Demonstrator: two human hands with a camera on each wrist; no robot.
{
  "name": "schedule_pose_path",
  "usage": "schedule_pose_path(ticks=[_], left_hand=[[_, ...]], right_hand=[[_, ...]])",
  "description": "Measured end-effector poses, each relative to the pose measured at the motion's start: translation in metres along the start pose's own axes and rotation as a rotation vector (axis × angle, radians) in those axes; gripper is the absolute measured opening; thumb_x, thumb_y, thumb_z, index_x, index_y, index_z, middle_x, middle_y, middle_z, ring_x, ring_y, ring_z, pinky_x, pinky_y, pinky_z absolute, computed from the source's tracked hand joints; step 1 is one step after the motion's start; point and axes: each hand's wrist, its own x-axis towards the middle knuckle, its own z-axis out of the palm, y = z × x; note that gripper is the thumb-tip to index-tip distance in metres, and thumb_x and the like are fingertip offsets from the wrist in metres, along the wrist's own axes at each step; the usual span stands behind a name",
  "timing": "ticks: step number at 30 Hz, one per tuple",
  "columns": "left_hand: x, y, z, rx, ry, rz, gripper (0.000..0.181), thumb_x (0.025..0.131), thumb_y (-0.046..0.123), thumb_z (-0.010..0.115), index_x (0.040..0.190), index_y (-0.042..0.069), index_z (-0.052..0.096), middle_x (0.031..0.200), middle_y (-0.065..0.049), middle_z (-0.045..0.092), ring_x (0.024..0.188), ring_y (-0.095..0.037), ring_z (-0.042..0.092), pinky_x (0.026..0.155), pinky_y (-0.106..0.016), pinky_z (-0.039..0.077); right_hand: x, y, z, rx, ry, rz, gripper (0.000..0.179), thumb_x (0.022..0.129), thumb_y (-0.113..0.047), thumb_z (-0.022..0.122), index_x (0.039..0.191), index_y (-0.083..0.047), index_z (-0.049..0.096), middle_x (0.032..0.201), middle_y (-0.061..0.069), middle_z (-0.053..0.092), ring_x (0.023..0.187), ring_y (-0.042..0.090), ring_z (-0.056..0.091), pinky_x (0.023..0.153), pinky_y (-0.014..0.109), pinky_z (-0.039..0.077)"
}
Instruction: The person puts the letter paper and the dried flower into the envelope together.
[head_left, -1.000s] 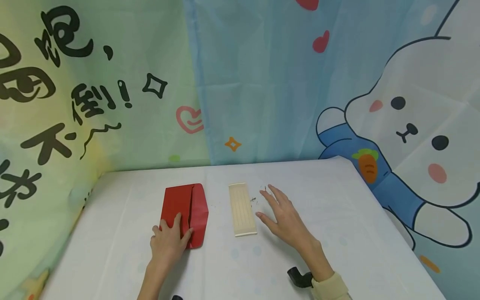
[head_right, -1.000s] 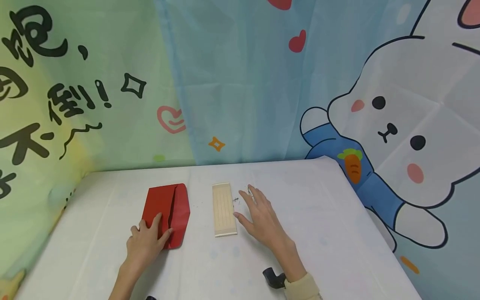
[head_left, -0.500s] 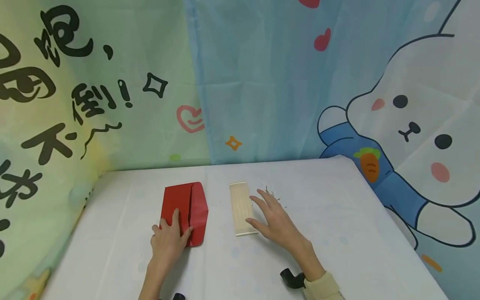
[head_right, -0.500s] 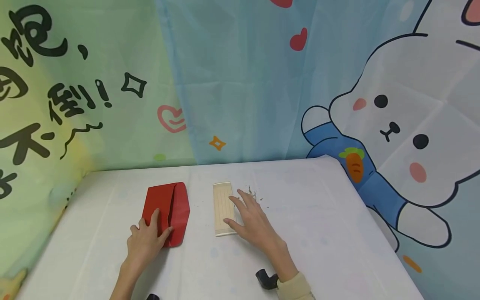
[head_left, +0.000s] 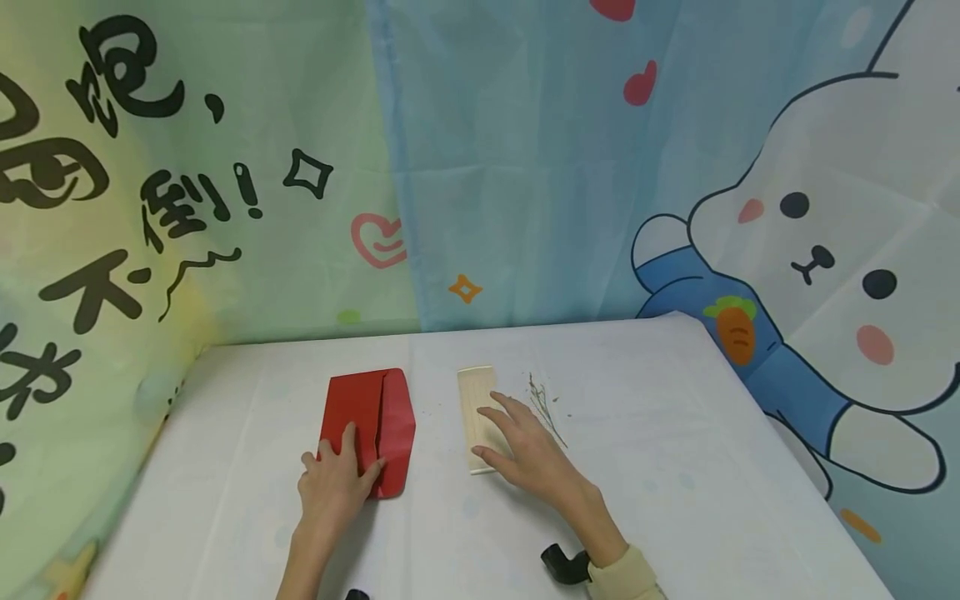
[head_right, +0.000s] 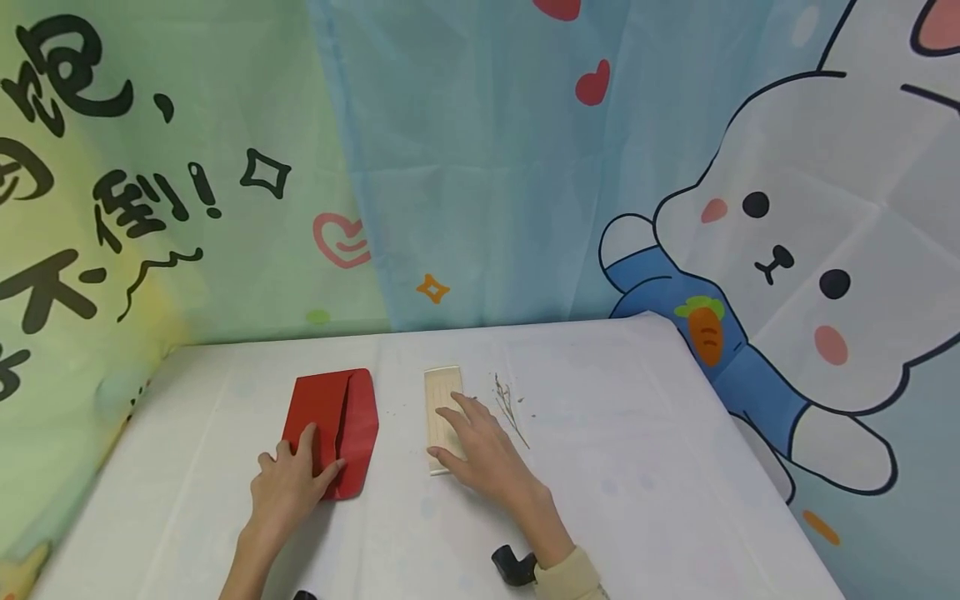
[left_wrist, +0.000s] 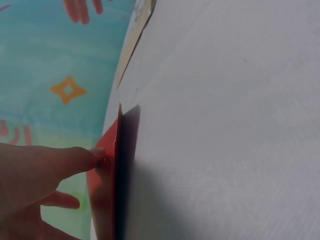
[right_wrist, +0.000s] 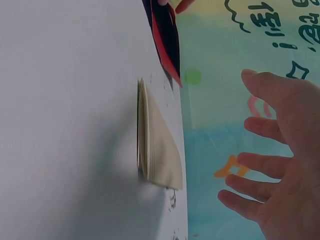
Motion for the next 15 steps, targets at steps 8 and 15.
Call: schedule_pose_path(ticks=[8,15], left_hand=[[-0.001,-0.002,-0.001,0.012,0.008,0.02,0.077,0.088,0.042,0.077,0.145,-0.001,0.046,0.111,-0.033,0.055,0.094,-0.048,0.053,0.065,-0.051,0.055],[-0.001,-0.004,0.0,0.018,0.024,0.032,0.075,0.088,0.042,0.078,0.142,-0.001,0.049,0.106,-0.03,0.055,0.091,-0.046,0.053,0.062,-0.049,0.054]], right_hand=[[0.006,-0.011,0.01,0.043,-0.042,0.016,0.053,0.089,-0.027,0.082,0.134,-0.007,0.062,0.152,0.021,0.05,0.138,0.04,0.052,0.11,0.057,0.045],[0.011,-0.019,0.02,0.06,-0.095,0.03,0.047,0.09,-0.026,0.08,0.131,-0.009,0.064,0.152,0.02,0.05,0.139,0.039,0.051,0.108,0.056,0.047]])
